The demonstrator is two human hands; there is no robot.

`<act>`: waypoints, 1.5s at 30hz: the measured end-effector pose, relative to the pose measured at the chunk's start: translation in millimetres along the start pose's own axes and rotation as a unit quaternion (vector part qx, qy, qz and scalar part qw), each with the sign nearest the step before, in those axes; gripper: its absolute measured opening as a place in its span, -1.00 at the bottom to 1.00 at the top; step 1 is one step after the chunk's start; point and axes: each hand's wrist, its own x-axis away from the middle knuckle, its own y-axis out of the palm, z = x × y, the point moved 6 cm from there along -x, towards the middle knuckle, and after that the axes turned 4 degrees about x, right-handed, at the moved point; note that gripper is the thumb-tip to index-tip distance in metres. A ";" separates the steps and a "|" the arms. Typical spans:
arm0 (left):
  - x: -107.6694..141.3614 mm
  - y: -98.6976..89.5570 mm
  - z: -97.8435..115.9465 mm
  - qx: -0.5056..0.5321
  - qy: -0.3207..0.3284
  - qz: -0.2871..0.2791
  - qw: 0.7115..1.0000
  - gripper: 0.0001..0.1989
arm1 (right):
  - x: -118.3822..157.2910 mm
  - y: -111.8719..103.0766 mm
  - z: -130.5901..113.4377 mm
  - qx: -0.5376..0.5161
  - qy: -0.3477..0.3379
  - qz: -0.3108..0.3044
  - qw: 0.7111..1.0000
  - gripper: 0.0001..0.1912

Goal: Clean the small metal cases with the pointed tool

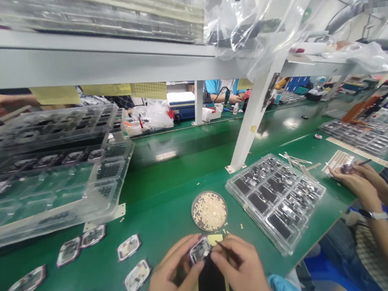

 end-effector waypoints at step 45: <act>3.7 17.4 -10.7 0.249 -0.109 -0.036 0.962 -0.58 | 0.3 25.1 11.0 -0.235 0.126 0.000 0.964 -0.68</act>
